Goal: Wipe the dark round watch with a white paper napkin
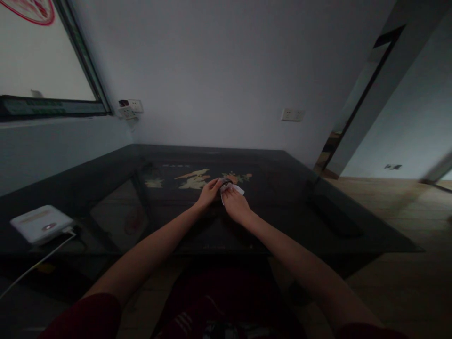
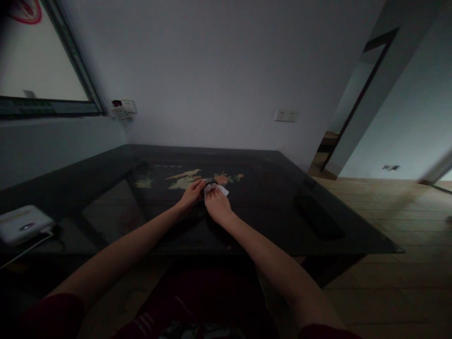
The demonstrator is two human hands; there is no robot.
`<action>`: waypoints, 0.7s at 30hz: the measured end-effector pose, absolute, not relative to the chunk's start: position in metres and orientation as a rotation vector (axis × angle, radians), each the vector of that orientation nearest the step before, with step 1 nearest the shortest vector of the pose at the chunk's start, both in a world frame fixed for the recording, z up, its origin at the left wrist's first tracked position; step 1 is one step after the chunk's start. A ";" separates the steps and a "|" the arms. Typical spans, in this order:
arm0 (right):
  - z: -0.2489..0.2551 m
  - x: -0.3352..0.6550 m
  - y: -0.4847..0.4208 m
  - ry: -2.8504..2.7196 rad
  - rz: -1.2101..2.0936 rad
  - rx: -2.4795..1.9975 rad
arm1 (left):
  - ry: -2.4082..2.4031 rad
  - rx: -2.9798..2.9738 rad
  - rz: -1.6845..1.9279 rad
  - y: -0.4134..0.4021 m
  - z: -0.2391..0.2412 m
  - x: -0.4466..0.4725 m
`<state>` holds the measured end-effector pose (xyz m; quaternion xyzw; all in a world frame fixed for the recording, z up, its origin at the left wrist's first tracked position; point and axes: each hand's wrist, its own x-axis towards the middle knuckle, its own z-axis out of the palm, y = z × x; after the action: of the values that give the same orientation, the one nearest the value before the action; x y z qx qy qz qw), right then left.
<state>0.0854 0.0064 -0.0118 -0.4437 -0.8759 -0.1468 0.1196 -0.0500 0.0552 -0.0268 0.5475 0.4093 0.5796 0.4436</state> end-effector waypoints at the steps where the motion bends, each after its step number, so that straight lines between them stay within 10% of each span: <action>1: -0.009 0.086 0.004 -2.550 -0.387 -1.294 | 1.017 1.358 1.432 0.055 -0.027 -0.050; 13: -0.006 0.083 0.022 -1.356 1.265 -0.741 | 0.930 1.281 1.500 0.049 -0.022 -0.047; 21: -0.007 0.087 0.022 -1.477 1.179 -0.735 | 0.903 1.238 1.502 0.044 -0.018 -0.046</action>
<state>0.0873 0.0218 -0.0072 -0.3077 -0.6182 0.4936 0.5287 -0.0458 0.0439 -0.0179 0.5070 0.3697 0.6149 0.4776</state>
